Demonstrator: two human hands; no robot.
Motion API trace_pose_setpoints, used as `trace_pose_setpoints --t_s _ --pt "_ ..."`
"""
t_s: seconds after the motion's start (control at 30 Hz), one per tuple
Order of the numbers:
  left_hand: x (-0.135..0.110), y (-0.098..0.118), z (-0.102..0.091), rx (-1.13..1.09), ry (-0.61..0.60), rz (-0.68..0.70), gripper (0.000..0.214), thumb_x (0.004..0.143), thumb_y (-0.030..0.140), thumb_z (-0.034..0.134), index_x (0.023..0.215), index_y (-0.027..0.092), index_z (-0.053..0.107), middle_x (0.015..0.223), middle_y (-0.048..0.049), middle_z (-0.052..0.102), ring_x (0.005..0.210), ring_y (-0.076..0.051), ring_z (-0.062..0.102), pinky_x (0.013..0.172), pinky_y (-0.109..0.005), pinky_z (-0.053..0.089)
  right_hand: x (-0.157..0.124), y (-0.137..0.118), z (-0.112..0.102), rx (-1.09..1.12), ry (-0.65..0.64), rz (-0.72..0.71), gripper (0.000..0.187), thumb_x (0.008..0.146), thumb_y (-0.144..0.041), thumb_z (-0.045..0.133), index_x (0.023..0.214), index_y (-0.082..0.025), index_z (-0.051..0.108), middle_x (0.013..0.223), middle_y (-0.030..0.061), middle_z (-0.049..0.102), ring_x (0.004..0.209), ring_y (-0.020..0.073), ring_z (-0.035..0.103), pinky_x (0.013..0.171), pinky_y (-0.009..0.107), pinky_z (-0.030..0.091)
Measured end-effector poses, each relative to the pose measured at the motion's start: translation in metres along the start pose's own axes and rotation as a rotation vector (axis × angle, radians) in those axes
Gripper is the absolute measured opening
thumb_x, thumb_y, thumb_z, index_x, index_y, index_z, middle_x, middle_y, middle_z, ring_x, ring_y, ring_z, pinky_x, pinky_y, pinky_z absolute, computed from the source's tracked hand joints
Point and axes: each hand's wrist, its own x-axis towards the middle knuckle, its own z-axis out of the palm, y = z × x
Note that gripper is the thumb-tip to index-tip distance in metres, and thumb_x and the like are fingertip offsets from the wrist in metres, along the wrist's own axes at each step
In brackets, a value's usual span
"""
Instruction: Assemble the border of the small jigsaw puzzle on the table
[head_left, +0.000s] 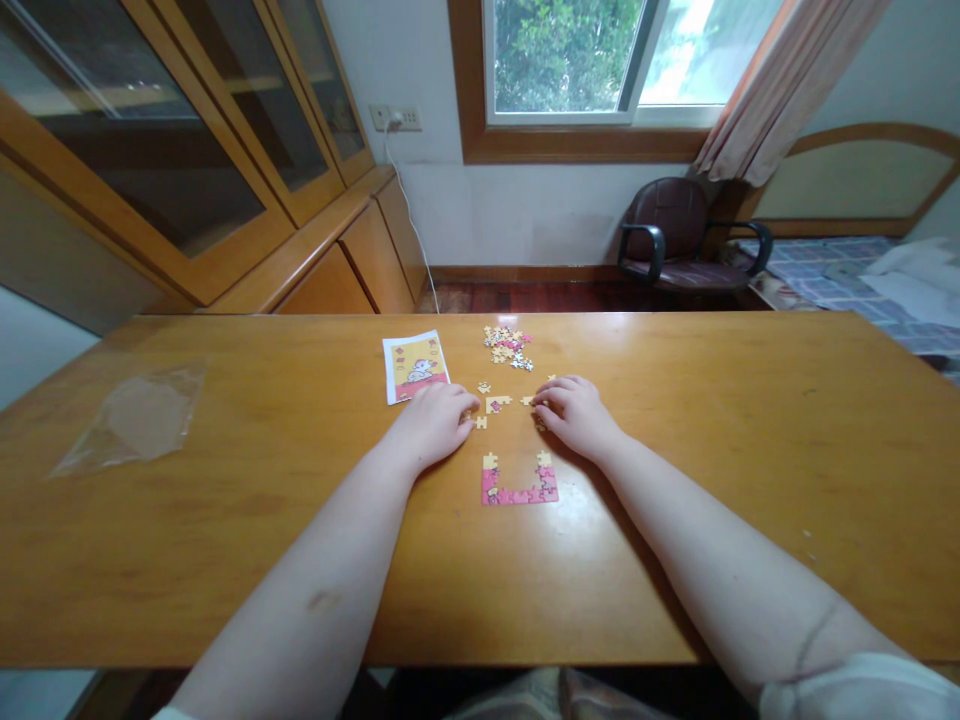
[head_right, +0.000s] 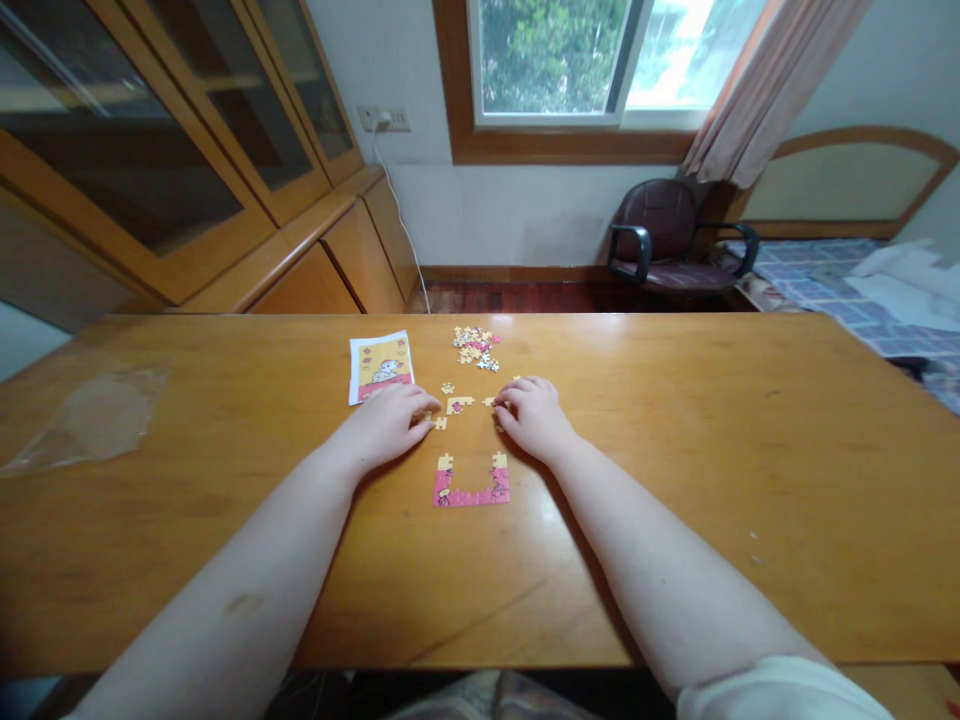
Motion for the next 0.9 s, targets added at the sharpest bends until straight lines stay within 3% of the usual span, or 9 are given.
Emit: trace_pose_setpoints --t_s 0.53,0.7,0.9 --pt "0.004 0.015 0.004 -0.051 -0.052 -0.001 0.003 0.080 0.022 0.063 0.079 0.019 0.064 0.087 -0.0066 0.067 0.088 -0.025 0.060 0.082 -0.038 0.045 0.000 -0.001 0.000 0.005 -0.002 -0.003 0.016 0.086 -0.027 0.057 0.085 -0.023 0.072 0.099 0.0056 0.071 0.097 0.0220 0.058 0.094 0.041 0.039" --pt "0.005 0.021 0.009 -0.293 -0.021 0.040 0.007 0.082 0.023 0.059 0.078 0.021 0.065 0.080 -0.0024 0.068 0.078 -0.020 0.060 0.073 -0.032 0.045 -0.001 -0.006 0.000 0.011 -0.005 -0.059 0.015 0.086 -0.028 0.058 0.087 -0.023 0.072 0.100 0.0057 0.071 0.099 0.0223 0.058 0.095 0.042 0.038" --pt "0.013 0.035 0.028 -0.780 0.108 -0.192 0.012 0.078 0.029 0.062 0.081 0.018 0.063 0.072 0.0007 0.063 0.064 -0.013 0.055 0.063 -0.027 0.044 -0.004 -0.016 -0.005 0.037 0.006 -0.210 0.019 0.083 -0.038 0.064 0.095 -0.023 0.070 0.100 0.0062 0.071 0.100 0.0229 0.057 0.096 0.043 0.037"
